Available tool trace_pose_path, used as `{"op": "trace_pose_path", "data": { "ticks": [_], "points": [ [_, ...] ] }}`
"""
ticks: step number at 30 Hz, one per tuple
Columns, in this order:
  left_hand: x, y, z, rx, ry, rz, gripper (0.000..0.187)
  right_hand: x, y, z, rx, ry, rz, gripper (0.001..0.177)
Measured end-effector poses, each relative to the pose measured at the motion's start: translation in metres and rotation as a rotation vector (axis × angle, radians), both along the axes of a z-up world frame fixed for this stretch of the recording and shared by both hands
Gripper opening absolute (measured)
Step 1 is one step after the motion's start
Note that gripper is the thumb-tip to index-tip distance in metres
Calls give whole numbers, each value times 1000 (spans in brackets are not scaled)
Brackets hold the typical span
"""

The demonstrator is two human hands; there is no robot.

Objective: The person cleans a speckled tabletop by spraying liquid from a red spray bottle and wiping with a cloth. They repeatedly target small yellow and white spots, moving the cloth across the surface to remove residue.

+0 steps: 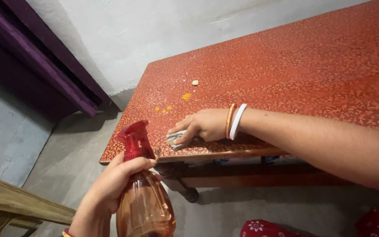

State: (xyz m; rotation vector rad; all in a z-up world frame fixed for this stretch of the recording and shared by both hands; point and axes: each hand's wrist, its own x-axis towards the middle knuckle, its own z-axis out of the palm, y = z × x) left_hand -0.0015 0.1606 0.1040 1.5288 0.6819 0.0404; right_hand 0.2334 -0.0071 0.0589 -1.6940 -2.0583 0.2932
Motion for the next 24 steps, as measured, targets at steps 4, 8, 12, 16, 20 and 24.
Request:
{"op": "trace_pose_path", "data": {
  "ticks": [4,8,12,16,20,24],
  "points": [
    [-3,9,-8,-32,-83,-54,32,2,1,0,-11,42,4,62],
    [-17,14,-20,-101,-301,-289,46,2,3,-1,-13,63,-17,59],
    [-41,0,-31,-164,-584,-467,78,-3,1,2,0,43,-22,63],
    [-57,-27,-51,-462,-764,-507,91,-12,-5,11,-49,-10,-53,68],
    [-68,-33,-78,-585,-923,-612,92,-20,-12,16,-107,22,-98,65],
    [-83,-24,-104,-676,-1041,-581,86,-20,-10,19,-118,11,-72,63]
  ]
}}
